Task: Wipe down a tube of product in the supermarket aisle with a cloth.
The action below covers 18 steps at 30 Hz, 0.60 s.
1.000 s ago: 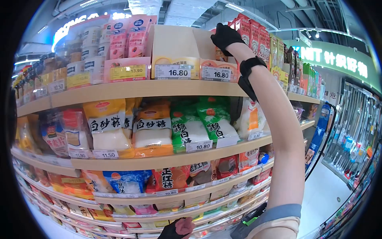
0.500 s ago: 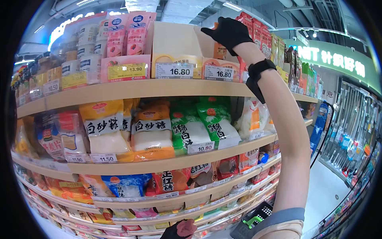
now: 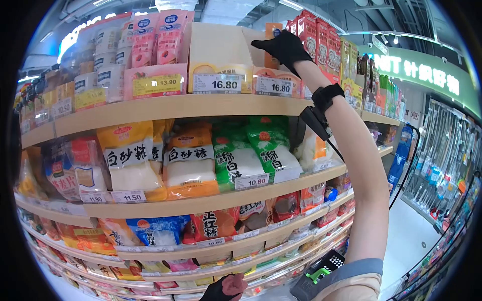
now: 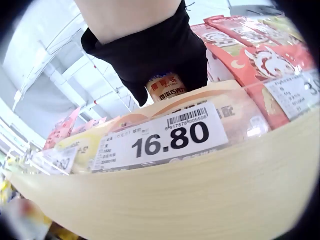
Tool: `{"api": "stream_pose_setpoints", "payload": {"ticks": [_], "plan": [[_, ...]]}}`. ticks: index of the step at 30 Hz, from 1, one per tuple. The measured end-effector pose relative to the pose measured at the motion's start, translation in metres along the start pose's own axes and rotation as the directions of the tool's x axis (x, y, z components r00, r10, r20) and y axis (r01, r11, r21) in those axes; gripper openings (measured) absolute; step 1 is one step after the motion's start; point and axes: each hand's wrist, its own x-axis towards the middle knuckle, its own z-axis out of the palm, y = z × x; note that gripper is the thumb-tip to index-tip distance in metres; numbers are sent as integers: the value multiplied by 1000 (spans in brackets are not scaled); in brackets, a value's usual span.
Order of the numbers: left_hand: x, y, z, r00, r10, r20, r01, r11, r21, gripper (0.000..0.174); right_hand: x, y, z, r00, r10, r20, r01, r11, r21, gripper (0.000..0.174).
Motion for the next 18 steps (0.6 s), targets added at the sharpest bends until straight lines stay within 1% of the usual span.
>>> {"api": "stream_pose_setpoints", "payload": {"ticks": [1, 2, 3, 4, 5, 6, 7, 8, 9, 10, 11, 12, 13, 14, 16, 17, 18], "plan": [[4, 2, 1, 990, -128, -62, 103, 945, -309, 33, 0, -2, -4, 981, 86, 172, -87, 996, 0, 64], [6, 4, 3, 959, -270, -86, 168, 787, -594, 33, -4, -2, -5, 979, 96, 180, -97, 995, -4, 64], [4, 6, 7, 910, -409, -68, 182, 540, -822, 33, -8, 0, -3, 978, 30, 206, -33, 999, 15, 64], [-4, 18, 22, 879, -473, -58, 148, 387, -910, 31, -11, 6, 1, 971, -37, 234, 29, 999, 36, 65], [-5, 6, 13, 912, -402, -81, 174, 557, -812, 30, -11, 11, 7, 970, -220, 100, 228, 970, -79, 62], [-2, 0, 5, 943, -322, -82, 184, 711, -679, 28, -13, 9, 6, 966, -250, 70, 257, 958, -126, 60], [1, -4, -1, 923, -364, -123, 181, 693, -698, 31, -16, 9, 5, 962, -271, 2, 269, 954, -133, 59], [2, -7, -5, 921, -369, -126, 181, 691, -700, 31, -15, 7, 2, 952, -298, -72, 286, 947, -144, 59], [6, -7, -6, 943, -319, -98, 191, 756, -626, 30, -11, 5, -3, 918, -378, -119, 327, 893, -310, 52], [9, -6, -7, 961, -270, -67, 191, 815, -548, 28, -7, 6, -12, 875, -417, -246, 361, 900, -242, 49], [14, -4, -8, 976, -218, -29, 180, 868, -463, 27, -5, 7, -17, 821, -424, -382, 419, 902, -100, 44], [18, -2, -10, 985, -170, 11, 162, 912, -376, 26, -12, -2, -28, 762, -398, -510, 483, 875, 39, 39], [19, -2, -12, 990, -133, 49, 142, 947, -288, 25, -20, -14, -44, 767, -312, -560, 434, 896, 95, 35], [19, -5, -14, 990, -108, 87, 124, 972, -202, 24, -28, -24, -59, 771, -217, -598, 377, 913, 155, 32], [8, -17, -12, 983, -94, 156, 102, 994, -45, 23, -43, -22, -74, 800, -211, -562, 485, 780, 396, 22], [8, -20, -6, 993, -87, 84, 78, 991, 113, 20, -54, -20, -77, 819, -161, -551, 458, 763, 457, 21], [12, -18, 4, 998, -64, 24, 55, 960, 275, 19, -67, -19, -81, 830, -117, -545, 439, 739, 511, 19]]}}
